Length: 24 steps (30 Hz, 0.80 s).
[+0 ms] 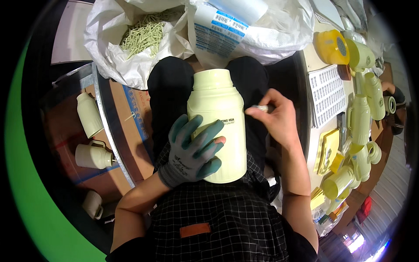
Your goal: The person applies labels and small stickers to plastic bottles before moving them to a storage shelf.
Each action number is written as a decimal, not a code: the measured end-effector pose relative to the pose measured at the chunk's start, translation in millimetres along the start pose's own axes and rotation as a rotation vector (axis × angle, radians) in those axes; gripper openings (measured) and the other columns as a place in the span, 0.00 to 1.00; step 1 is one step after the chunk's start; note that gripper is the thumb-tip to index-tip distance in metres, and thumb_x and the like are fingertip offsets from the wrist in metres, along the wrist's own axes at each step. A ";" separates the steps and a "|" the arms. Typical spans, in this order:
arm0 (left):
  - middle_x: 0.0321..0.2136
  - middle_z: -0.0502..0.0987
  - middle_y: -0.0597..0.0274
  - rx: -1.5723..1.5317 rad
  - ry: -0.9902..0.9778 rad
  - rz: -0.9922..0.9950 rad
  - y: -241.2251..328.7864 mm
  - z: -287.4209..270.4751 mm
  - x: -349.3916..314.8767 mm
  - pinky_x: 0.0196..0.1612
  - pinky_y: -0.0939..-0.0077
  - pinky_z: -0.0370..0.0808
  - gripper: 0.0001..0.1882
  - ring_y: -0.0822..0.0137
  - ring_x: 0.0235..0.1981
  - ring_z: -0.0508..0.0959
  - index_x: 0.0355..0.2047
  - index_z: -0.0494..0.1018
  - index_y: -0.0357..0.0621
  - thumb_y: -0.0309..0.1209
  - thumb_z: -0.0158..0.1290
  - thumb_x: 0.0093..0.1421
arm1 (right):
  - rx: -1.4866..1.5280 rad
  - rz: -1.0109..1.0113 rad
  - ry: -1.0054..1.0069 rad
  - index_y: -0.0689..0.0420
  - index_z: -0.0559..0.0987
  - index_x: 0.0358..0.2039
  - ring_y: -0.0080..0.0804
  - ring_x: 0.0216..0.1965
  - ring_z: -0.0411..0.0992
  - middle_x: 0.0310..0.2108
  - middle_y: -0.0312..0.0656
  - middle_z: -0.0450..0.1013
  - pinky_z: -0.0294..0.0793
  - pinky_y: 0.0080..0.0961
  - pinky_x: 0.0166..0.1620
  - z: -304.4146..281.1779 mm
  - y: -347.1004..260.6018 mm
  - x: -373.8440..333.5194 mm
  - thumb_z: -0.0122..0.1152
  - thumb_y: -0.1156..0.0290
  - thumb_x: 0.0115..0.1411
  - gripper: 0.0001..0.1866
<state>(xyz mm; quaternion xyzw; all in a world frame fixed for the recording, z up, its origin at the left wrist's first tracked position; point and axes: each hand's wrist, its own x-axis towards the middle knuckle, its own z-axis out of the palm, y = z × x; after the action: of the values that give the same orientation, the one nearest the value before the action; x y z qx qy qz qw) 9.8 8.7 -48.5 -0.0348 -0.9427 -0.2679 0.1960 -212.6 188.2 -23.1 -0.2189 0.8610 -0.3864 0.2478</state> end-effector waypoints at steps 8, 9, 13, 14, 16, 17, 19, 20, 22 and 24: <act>0.45 0.82 0.53 -0.174 0.233 -0.074 -39.6 -38.3 104.5 0.42 0.58 0.80 0.23 0.51 0.40 0.82 0.51 0.77 0.40 0.39 0.65 0.60 | 0.178 -0.029 0.132 0.59 0.72 0.36 0.31 0.27 0.71 0.26 0.43 0.73 0.73 0.31 0.34 50.8 11.5 -29.1 0.81 0.57 0.54 0.26; 0.43 0.82 0.51 -0.185 0.180 -0.177 -35.5 -40.2 127.1 0.42 0.58 0.80 0.23 0.49 0.40 0.82 0.51 0.77 0.40 0.38 0.66 0.60 | 0.460 -0.081 0.150 0.59 0.72 0.36 0.23 0.27 0.66 0.26 0.36 0.70 0.70 0.25 0.33 59.7 21.8 -42.8 0.71 0.49 0.64 0.25; 0.45 0.83 0.53 -0.422 -0.070 0.026 -74.1 -33.5 123.7 0.50 0.68 0.81 0.22 0.58 0.47 0.84 0.57 0.77 0.43 0.32 0.65 0.64 | 0.708 -0.139 0.117 0.57 0.71 0.39 0.16 0.29 0.63 0.32 0.33 0.68 0.65 0.17 0.34 74.7 -3.9 -91.7 0.36 0.32 0.74 0.36; 0.47 0.82 0.58 -0.863 -0.212 -0.306 -84.6 -33.0 114.4 0.51 0.69 0.79 0.20 0.64 0.47 0.82 0.56 0.77 0.39 0.31 0.64 0.65 | 0.798 -0.214 0.072 0.57 0.71 0.40 0.15 0.30 0.63 0.33 0.33 0.68 0.65 0.16 0.35 72.5 -10.6 -98.3 0.40 0.36 0.75 0.32; 0.49 0.78 0.63 -1.094 -0.154 -0.426 -118.6 -36.9 87.2 0.50 0.73 0.78 0.18 0.71 0.44 0.79 0.55 0.76 0.37 0.30 0.59 0.67 | 0.898 -0.293 -0.006 0.57 0.71 0.40 0.14 0.31 0.63 0.34 0.33 0.70 0.65 0.15 0.37 61.5 -21.7 -107.2 0.48 0.45 0.76 0.24; 0.48 0.78 0.62 -1.159 -0.144 -0.553 -134.4 -20.0 75.4 0.49 0.74 0.77 0.16 0.72 0.42 0.78 0.53 0.77 0.37 0.32 0.59 0.69 | 0.909 -0.291 -0.047 0.57 0.71 0.40 0.13 0.30 0.63 0.34 0.33 0.70 0.65 0.14 0.37 53.3 -20.0 -110.1 0.53 0.51 0.77 0.20; 0.45 0.80 0.60 -0.607 -0.377 -0.625 -145.3 -7.9 85.9 0.52 0.71 0.76 0.19 0.69 0.46 0.78 0.54 0.76 0.35 0.38 0.60 0.70 | 0.894 -0.049 0.137 0.58 0.73 0.37 0.18 0.36 0.68 0.32 0.32 0.72 0.70 0.22 0.42 24.0 -5.5 -108.6 0.66 0.62 0.71 0.14; 0.48 0.79 0.56 -0.501 -0.356 -0.551 -135.4 -4.8 91.6 0.55 0.69 0.75 0.22 0.65 0.48 0.78 0.56 0.75 0.34 0.38 0.60 0.70 | 0.825 0.059 0.302 0.58 0.74 0.37 0.19 0.35 0.68 0.31 0.32 0.72 0.71 0.22 0.41 5.1 10.5 -111.6 0.66 0.62 0.70 0.14; 0.57 0.75 0.45 0.073 -0.167 -0.223 -100.3 -7.2 110.0 0.64 0.58 0.70 0.28 0.52 0.58 0.75 0.61 0.70 0.33 0.39 0.61 0.67 | 0.594 0.241 0.632 0.59 0.75 0.36 0.21 0.32 0.68 0.29 0.32 0.72 0.71 0.24 0.39 -35.5 66.0 -126.6 0.66 0.62 0.70 0.14; 0.63 0.71 0.46 0.233 -0.111 -0.033 -81.6 -17.2 139.8 0.68 0.54 0.66 0.29 0.47 0.64 0.71 0.62 0.70 0.38 0.34 0.63 0.62 | 0.156 0.333 0.995 0.60 0.75 0.33 0.24 0.30 0.68 0.27 0.36 0.72 0.72 0.26 0.38 -83.1 146.5 -155.2 0.66 0.61 0.69 0.16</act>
<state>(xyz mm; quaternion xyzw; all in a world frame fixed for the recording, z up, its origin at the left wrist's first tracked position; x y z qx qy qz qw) -126.9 -75.4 -20.9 -0.0110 -0.9773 -0.1572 0.1417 -168.0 411.4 -48.5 0.1498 0.8662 -0.4620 -0.1171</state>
